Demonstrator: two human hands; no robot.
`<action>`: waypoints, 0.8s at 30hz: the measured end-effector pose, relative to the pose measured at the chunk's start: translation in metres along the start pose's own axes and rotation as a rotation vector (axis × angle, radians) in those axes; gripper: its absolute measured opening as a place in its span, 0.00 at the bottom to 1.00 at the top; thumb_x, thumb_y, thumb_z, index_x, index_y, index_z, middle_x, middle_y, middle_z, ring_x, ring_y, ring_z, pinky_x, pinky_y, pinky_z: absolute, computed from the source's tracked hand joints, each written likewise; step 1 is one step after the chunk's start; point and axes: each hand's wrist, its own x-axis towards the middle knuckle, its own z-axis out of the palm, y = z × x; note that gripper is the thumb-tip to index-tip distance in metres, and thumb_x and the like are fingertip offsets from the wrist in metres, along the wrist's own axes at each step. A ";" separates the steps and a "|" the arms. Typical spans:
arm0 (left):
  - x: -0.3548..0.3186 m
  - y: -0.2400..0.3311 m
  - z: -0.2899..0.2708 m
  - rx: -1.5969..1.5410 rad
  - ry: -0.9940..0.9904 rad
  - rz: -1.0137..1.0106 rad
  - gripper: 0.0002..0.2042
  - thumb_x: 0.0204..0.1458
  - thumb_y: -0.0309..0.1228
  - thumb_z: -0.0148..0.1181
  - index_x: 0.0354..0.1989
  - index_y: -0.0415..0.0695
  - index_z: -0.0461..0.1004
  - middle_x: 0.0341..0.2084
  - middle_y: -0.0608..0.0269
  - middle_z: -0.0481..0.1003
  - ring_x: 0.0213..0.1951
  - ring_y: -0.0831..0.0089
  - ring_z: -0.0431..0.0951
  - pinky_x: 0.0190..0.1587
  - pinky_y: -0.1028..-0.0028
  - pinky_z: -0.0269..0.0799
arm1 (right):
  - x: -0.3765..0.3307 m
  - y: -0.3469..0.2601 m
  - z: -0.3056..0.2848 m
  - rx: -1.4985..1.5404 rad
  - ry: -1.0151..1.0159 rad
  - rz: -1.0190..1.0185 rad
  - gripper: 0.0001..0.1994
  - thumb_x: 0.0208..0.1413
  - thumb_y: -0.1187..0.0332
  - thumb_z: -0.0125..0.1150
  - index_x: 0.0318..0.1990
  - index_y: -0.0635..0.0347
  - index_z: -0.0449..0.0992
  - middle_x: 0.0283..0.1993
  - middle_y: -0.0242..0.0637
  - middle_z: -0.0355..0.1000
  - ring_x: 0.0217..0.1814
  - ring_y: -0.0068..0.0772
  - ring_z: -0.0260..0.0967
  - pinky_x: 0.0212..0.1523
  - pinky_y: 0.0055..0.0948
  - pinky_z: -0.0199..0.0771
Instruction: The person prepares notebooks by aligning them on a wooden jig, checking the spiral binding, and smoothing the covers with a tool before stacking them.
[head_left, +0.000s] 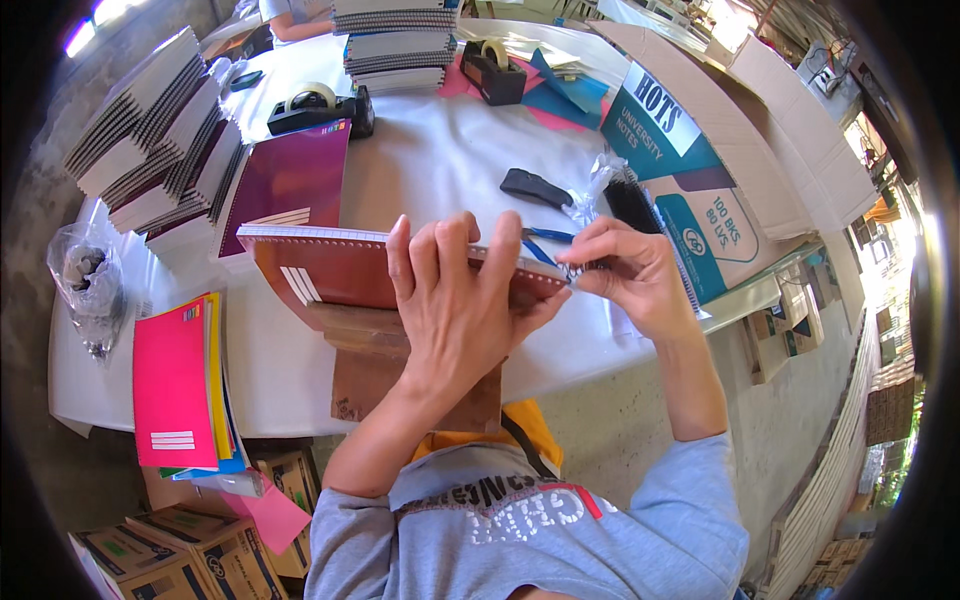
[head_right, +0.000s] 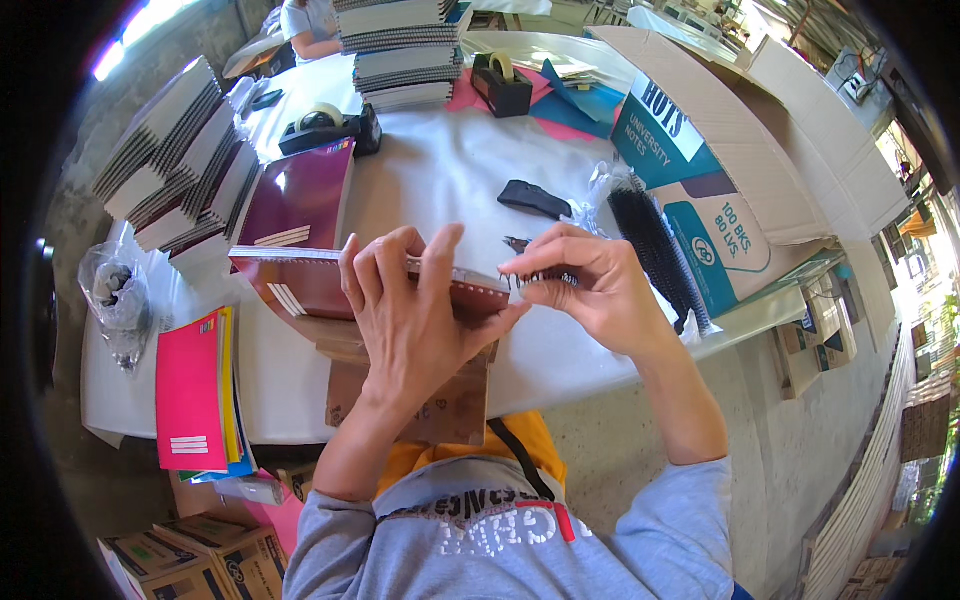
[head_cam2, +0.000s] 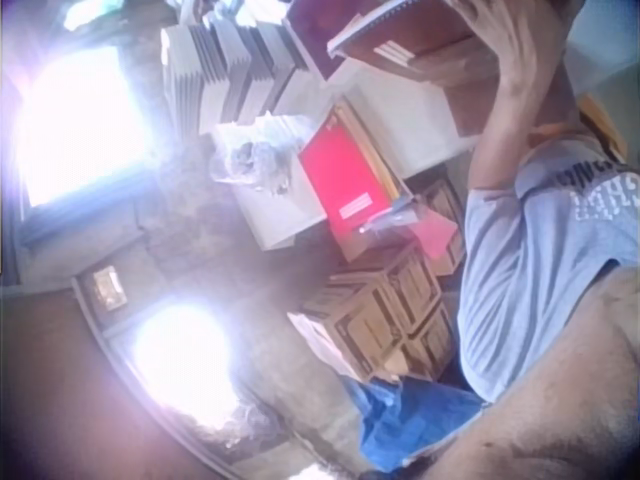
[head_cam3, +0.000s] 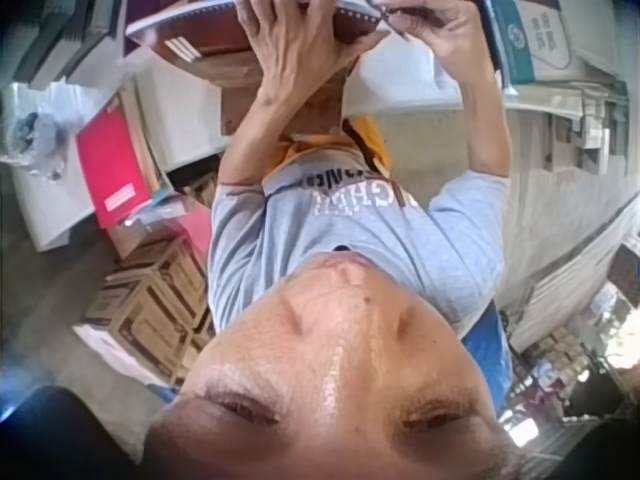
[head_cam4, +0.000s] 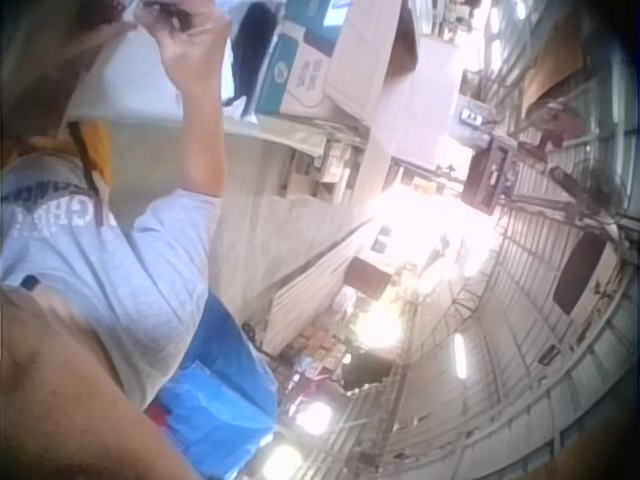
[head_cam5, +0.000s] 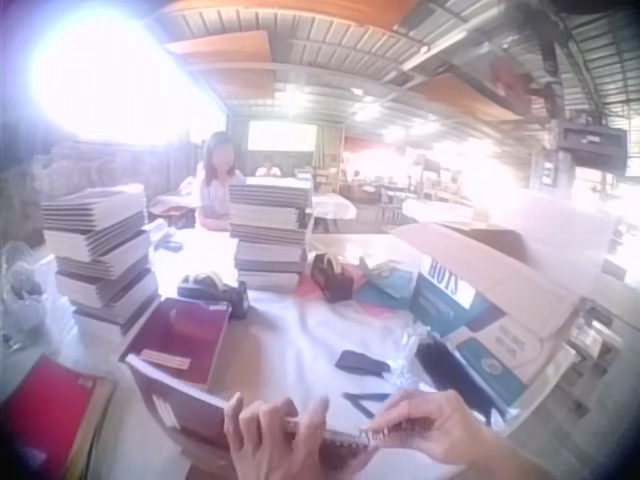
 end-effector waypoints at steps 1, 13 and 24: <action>0.000 0.000 0.001 0.015 0.007 0.024 0.34 0.31 0.53 0.67 0.47 0.50 0.68 0.35 0.59 0.59 0.43 0.61 0.59 0.54 0.54 0.49 | -0.001 0.000 0.002 0.088 0.078 0.076 0.13 0.40 0.84 0.64 0.37 0.62 0.79 0.34 0.32 0.69 0.36 0.23 0.67 0.38 0.20 0.67; -0.002 -0.008 -0.007 0.016 -0.040 0.108 0.41 0.28 0.65 0.60 0.54 0.55 0.68 0.33 0.62 0.58 0.41 0.66 0.61 0.53 0.57 0.49 | 0.005 -0.027 -0.014 -0.298 -0.256 0.086 0.07 0.51 0.76 0.56 0.38 0.66 0.76 0.23 0.33 0.67 0.25 0.22 0.64 0.27 0.20 0.63; -0.006 -0.014 -0.016 -0.013 -0.005 0.130 0.36 0.34 0.60 0.61 0.54 0.56 0.69 0.30 0.66 0.63 0.39 0.67 0.65 0.57 0.56 0.49 | -0.009 -0.027 -0.002 -0.121 -0.131 0.287 0.10 0.55 0.71 0.55 0.42 0.66 0.74 0.26 0.30 0.68 0.27 0.15 0.61 0.27 0.19 0.63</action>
